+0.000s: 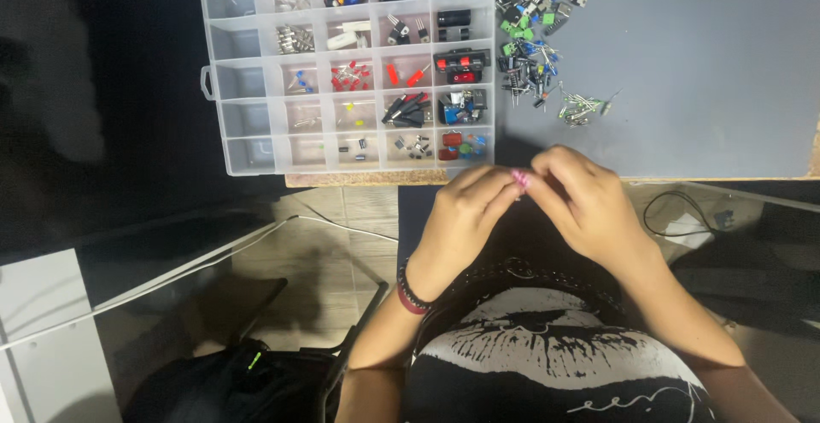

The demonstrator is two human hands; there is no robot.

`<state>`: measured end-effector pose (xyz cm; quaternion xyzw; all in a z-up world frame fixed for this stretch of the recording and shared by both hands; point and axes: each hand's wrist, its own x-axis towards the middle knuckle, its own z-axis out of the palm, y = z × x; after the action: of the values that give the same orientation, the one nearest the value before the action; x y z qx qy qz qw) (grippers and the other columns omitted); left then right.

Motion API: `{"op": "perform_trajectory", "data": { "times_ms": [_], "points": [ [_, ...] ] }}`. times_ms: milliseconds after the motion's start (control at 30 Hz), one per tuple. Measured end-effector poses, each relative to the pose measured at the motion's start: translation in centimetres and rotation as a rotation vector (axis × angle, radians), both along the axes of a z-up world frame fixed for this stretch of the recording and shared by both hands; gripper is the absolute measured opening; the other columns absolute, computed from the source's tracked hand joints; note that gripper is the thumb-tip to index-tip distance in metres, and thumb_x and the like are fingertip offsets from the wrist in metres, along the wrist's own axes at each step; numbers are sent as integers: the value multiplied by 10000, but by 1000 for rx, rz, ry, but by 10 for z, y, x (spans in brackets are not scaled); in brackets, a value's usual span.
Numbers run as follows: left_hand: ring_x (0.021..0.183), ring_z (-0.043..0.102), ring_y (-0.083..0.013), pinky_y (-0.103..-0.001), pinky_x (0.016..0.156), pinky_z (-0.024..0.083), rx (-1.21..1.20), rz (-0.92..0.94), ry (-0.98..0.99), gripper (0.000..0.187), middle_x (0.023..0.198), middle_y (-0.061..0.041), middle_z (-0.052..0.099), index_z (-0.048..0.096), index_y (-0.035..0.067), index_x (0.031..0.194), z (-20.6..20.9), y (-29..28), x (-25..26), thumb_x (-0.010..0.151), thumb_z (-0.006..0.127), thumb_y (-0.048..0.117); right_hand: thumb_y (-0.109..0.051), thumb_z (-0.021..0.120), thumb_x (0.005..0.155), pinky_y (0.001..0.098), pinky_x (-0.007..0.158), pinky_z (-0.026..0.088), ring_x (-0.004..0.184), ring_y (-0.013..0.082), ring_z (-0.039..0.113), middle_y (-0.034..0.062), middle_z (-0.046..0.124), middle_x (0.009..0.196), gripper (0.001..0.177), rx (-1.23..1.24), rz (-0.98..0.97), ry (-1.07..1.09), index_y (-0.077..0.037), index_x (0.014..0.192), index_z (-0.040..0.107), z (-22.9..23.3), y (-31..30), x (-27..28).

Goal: The person sorts small electronic components, such as capacitors and resistors, from a pile on a table into the compartments of a clear plastic organizer box. The person picks up individual items and places them into specific sections of the box.

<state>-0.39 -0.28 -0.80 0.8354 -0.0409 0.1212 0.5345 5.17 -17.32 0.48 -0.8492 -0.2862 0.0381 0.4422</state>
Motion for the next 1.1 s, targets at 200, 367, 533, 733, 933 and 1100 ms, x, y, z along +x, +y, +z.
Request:
{"op": "perform_trajectory", "data": {
  "times_ms": [200, 367, 533, 733, 933, 1100],
  "points": [
    [900, 753, -335, -403, 745, 629, -98, -85, 56, 156, 970, -144, 757, 739, 51, 1101, 17, 16, -4, 972, 715, 135, -162, 615, 1049, 405, 594, 554, 597, 322, 659, 104, 631, 633, 216, -59, 67, 64, -63, 863, 662, 5, 5, 4],
    [855, 755, -307, -380, 700, 627, -142, -106, 113, 148, 919, -132, 759, 741, 61, 1105, 18, 25, -7, 988, 687, 135, -148, 648, 1033, 441, 617, 565, 677, 374, 689, 133, 660, 705, 149, -47, 65, -14, -66, 911, 666, -2, 6, -2],
    [893, 758, -322, -381, 738, 631, -60, -75, 31, 124, 932, -104, 767, 755, 81, 1055, 15, 21, -6, 1005, 647, 115, -159, 700, 980, 467, 637, 574, 701, 379, 706, 128, 691, 750, 103, 9, 54, 6, -69, 941, 669, -5, 8, -6],
    [882, 763, -302, -365, 723, 630, 36, -67, 32, 119, 914, -101, 776, 764, 86, 1045, 7, 15, -1, 994, 676, 148, -164, 667, 994, 454, 596, 576, 686, 378, 715, 140, 699, 720, 125, -27, 3, -27, -76, 908, 691, -19, 3, -6],
    [817, 744, -322, -396, 682, 615, 34, -83, 122, 110, 833, -115, 743, 737, 79, 1036, 13, 9, 3, 989, 657, 138, -159, 717, 964, 387, 563, 567, 593, 308, 686, 71, 656, 635, 146, 69, -40, -64, -108, 831, 681, -46, -6, -7],
    [753, 744, -292, -345, 644, 612, 101, -62, 150, 110, 775, -102, 732, 744, 63, 1004, 14, 8, 2, 985, 648, 115, -121, 749, 938, 365, 551, 570, 581, 280, 689, 55, 654, 626, 133, 78, -13, -160, -103, 820, 690, -45, -6, -2]
  ]
}}
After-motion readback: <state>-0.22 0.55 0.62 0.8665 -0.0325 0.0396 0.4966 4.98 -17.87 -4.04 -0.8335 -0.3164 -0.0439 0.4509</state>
